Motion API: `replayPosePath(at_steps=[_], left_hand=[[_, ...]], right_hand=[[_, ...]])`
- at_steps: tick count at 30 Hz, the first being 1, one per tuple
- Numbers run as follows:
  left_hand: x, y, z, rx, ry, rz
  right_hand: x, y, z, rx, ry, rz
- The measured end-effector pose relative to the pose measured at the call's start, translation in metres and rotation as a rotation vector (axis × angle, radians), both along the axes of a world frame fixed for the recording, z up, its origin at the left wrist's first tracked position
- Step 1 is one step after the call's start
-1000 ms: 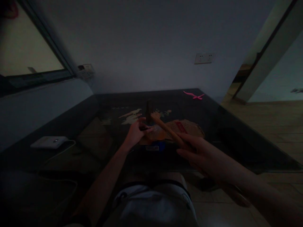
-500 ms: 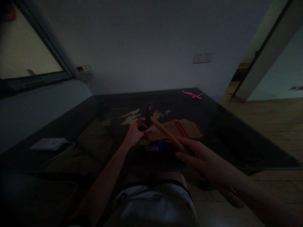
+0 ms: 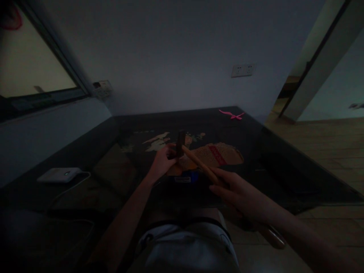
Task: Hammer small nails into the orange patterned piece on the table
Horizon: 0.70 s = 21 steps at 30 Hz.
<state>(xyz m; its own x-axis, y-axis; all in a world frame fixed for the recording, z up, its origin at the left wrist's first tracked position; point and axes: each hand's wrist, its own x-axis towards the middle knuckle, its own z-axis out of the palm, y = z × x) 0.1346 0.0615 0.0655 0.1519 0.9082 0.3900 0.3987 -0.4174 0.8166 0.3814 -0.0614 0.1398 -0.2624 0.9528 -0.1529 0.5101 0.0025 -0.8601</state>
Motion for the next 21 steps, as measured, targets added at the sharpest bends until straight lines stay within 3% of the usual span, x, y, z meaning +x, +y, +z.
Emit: replayPosePath(at_steps=[7,13,18,21], left_hand=[[0.0,-0.001,0.001,-0.023,-0.023,-0.012],[-0.001,-0.002,0.003,-0.002,0.014,0.004],[0.0,0.0,0.002,-0.043,-0.043,-0.077],[-0.002,0.003,0.01,-0.059,-0.101,-0.181]], right_hand=[[-0.001,-0.003,0.01,0.077,0.0,-0.008],[-0.002,0.002,0.001,0.109,-0.009,0.049],[0.011,-0.005,-0.002,0.041,0.008,-0.039],[0.018,-0.013,-0.001,0.004,0.041,-0.076]])
